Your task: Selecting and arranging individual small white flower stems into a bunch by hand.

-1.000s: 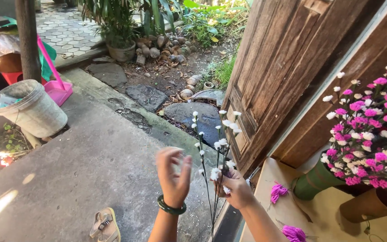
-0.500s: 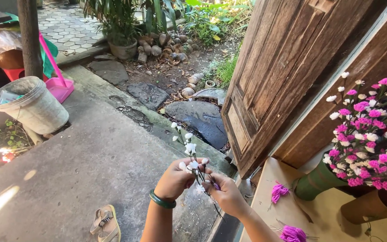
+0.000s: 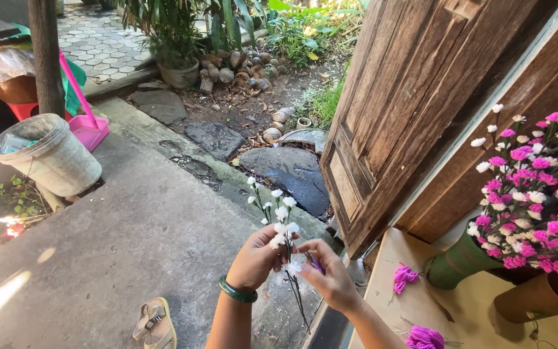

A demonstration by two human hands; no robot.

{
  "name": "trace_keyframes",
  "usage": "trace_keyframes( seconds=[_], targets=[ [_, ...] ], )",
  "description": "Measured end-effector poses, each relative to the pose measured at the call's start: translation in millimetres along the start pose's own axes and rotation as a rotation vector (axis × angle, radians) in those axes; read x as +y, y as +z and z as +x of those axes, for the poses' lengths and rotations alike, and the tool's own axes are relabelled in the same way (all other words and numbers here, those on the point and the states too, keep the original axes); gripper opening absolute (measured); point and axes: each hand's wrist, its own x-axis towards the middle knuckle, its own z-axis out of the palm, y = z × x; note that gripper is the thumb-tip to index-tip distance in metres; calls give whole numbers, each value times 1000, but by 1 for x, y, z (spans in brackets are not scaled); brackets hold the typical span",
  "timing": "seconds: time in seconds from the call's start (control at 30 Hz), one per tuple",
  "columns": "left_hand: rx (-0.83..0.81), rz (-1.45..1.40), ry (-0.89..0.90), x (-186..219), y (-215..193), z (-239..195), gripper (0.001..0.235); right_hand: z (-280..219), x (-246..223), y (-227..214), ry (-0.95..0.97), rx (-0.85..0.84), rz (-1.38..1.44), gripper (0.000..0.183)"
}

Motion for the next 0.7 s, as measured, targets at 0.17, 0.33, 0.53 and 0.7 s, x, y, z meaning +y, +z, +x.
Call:
trace_keyframes(
  seconds=[0.17,0.33,0.53,0.7],
  targets=[
    [30,34,28,-4,11,4,19,-6,17,-3,40,243,43,11],
    [54,78,52,2,29,3,21,-7,11,3,58,401,-19,11],
    [41,93,49,-5,33,8,21,-9,-5,3,87,472,37,17],
    [14,52,34,-11,32,11,13,-9,-13,2,2,422,-82,19]
  ],
)
